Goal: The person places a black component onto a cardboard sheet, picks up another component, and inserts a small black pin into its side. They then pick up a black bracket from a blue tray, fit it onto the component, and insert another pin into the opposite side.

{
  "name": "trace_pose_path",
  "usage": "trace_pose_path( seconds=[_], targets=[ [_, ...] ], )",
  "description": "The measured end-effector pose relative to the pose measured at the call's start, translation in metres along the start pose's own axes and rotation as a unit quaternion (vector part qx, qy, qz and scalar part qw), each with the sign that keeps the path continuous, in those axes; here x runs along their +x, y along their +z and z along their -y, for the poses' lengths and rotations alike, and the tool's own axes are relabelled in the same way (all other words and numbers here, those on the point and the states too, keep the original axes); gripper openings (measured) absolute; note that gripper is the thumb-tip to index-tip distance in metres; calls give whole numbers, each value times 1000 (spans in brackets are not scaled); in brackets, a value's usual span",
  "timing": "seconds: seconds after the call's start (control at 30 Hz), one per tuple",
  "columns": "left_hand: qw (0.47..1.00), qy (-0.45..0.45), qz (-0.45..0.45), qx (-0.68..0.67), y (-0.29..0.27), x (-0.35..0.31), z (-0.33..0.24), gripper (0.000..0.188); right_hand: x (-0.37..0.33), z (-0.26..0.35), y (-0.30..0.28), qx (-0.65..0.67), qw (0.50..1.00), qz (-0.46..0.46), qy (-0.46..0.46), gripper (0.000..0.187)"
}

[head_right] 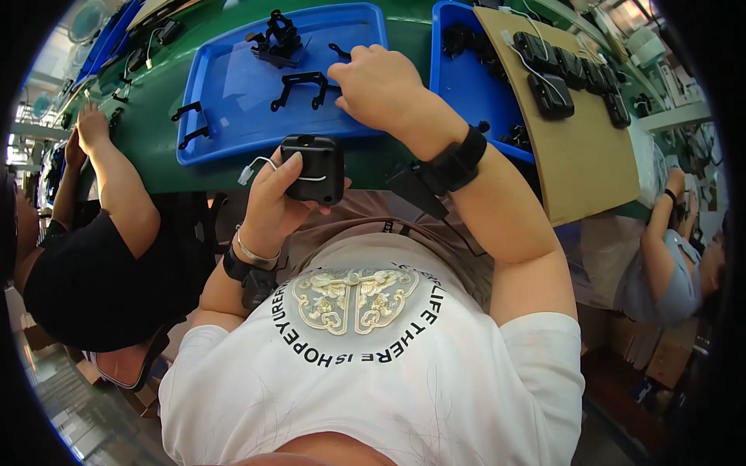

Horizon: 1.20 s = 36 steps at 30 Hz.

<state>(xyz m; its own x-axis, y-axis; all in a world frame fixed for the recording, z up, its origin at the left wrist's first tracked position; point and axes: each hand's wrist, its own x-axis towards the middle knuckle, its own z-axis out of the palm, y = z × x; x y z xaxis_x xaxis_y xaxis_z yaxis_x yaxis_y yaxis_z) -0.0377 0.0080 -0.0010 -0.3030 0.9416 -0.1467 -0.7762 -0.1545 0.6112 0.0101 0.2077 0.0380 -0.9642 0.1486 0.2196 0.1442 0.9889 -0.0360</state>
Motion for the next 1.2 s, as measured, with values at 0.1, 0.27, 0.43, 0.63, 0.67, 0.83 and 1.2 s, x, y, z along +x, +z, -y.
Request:
trace_pose_path(
  seconds=[0.1, 0.27, 0.43, 0.63, 0.67, 0.83, 1.2],
  targets=[
    [1000, 7, -3, 14, 5, -1, 5, 33, 3, -6, 0, -55, 998, 35, -8, 20],
    [1000, 1, 16, 14, 11, 4, 9, 33, 3, -25, -19, -78, 994, -16, -79, 15],
    [1000, -3, 23, 7, 17, 7, 8, 34, 14, -14, -46, -166, 953, 246, -68, 13],
    [997, -19, 46, -61, 16, 12, 9, 36, 17, 0, -79, -191, 941, 244, -135, 13],
    [997, -19, 45, -60, 17, 12, 9, 36, 13, -4, -86, -177, 944, 235, -151, 13],
    [998, 15, 19, -58, 17, 8, 8, 37, -14, -14, -114, -37, 973, 140, -182, 15],
    [1000, 25, 2, 5, 17, 14, 5, 36, -82, -7, -78, 494, 852, 4, 173, 26]
  ],
)
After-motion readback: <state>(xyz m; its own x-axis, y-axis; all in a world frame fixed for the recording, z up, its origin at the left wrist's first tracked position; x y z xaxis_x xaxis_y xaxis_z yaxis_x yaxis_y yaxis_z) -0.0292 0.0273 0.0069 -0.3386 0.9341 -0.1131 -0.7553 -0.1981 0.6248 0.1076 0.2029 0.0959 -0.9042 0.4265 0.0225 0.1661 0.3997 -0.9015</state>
